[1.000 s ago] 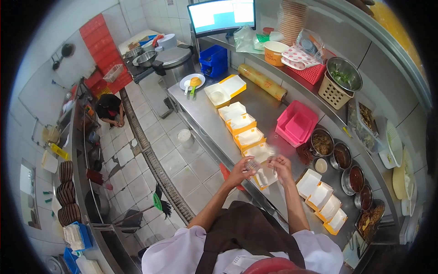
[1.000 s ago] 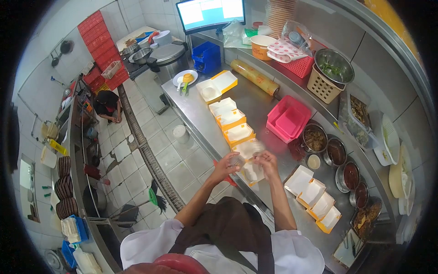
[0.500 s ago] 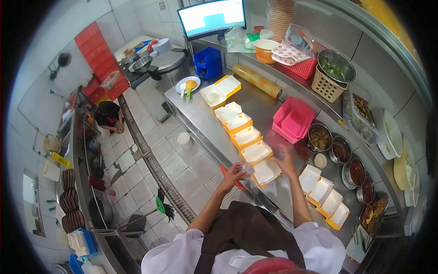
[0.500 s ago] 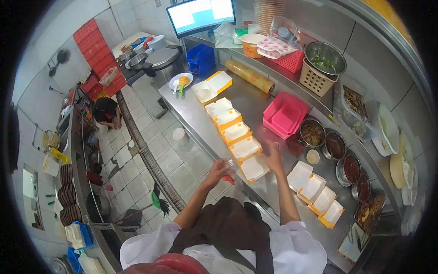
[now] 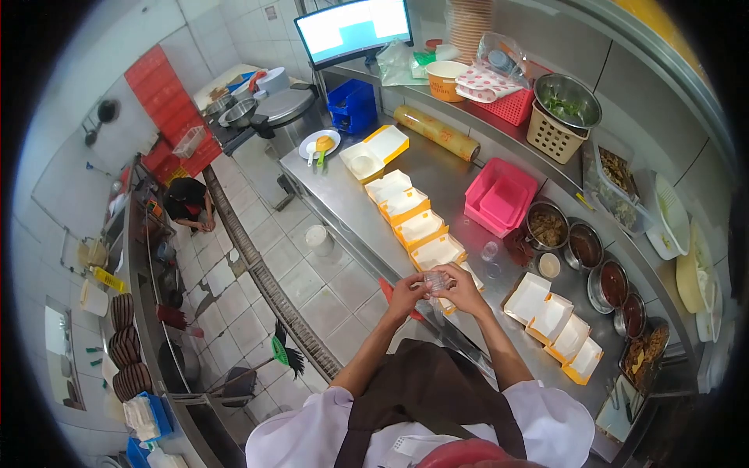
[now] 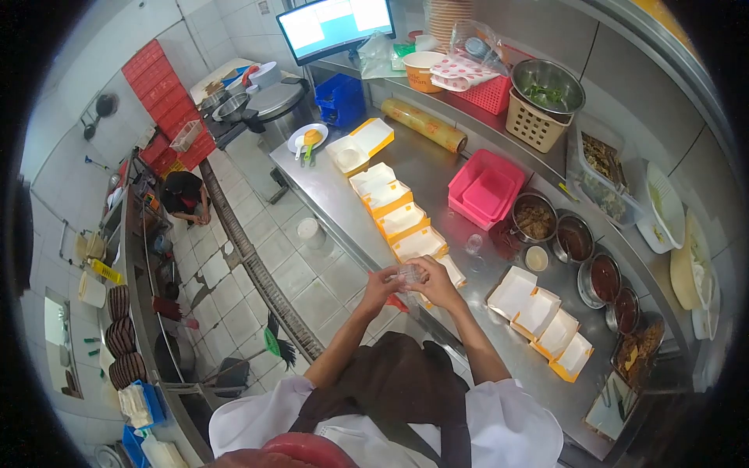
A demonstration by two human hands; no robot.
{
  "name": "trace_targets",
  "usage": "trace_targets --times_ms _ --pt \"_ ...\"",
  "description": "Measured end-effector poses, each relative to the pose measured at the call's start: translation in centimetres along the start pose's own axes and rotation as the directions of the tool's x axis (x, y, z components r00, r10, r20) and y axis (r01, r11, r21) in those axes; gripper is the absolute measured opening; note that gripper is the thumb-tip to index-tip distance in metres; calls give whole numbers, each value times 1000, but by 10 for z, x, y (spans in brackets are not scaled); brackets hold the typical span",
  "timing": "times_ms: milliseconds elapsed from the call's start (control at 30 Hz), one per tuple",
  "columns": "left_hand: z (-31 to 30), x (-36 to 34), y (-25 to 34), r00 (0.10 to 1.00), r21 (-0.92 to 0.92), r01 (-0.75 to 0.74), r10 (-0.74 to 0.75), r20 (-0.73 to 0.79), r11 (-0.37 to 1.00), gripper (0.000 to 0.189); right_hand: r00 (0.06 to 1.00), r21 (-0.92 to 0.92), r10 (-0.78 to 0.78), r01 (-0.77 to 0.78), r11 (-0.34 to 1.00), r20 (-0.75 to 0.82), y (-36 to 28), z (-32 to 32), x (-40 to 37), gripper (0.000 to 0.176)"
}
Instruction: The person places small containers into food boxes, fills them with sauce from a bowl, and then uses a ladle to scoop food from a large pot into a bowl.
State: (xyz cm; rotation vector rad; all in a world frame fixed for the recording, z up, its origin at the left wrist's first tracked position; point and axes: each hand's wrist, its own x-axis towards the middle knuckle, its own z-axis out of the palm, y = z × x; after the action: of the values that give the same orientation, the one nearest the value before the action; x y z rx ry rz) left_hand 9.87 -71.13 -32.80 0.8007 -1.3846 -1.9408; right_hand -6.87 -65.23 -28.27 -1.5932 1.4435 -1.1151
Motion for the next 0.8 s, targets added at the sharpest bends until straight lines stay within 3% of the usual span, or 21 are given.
trace_targets --times_ms 100,167,200,267,300,367,400,467,500,567,600,633,700,800 --pt "-2 4 -4 997 37 -46 48 -53 998 34 995 68 -24 30 997 -94 18 -10 0 49" --pt "-17 3 -7 991 -52 23 -29 -134 998 33 960 196 76 -22 980 -271 50 -36 3 50" --pt "-22 0 -4 990 -53 19 -26 -136 998 33 961 195 73 -20 981 -268 53 -51 2 50" --pt "-28 -8 4 988 -127 84 -100 -117 988 34 923 -201 10 -94 975 -385 55 -77 2 51" --pt "-28 -12 4 988 -127 87 -102 -118 988 34 923 -199 12 -96 975 -385 63 -86 1 51" --pt "-27 -17 4 988 -156 69 -89 -124 985 35 887 -552 -22 -268 790 -462 82 -99 1 54" --pt "-26 -18 4 988 -158 67 -87 -125 985 35 888 -554 -23 -267 789 -460 78 -100 3 54" --pt "-23 -20 1 993 -158 54 -69 -92 986 35 840 -582 74 -433 689 -538 70 -98 5 52" --pt "-22 -20 1 993 -161 50 -66 -94 986 35 842 -585 71 -429 688 -534 57 -94 6 52" --pt "-21 -20 2 993 -121 89 -97 -63 989 34 912 -452 -136 -58 890 -386 29 -74 9 56" --pt "-19 -18 0 993 -120 90 -98 -66 989 34 967 -306 -69 -10 952 -247 26 -61 9 57" --pt "-16 -16 -3 993 -139 85 -95 -64 987 34 995 -144 -24 11 990 -93 17 -45 8 58" --pt "-10 -13 -6 994 -156 85 -96 -61 984 33 997 38 36 -38 999 69 -7 -16 4 54" --pt "-5 -11 -8 996 -199 79 -84 -15 977 37 999 -2 -19 19 1000 41 -4 7 1 44"
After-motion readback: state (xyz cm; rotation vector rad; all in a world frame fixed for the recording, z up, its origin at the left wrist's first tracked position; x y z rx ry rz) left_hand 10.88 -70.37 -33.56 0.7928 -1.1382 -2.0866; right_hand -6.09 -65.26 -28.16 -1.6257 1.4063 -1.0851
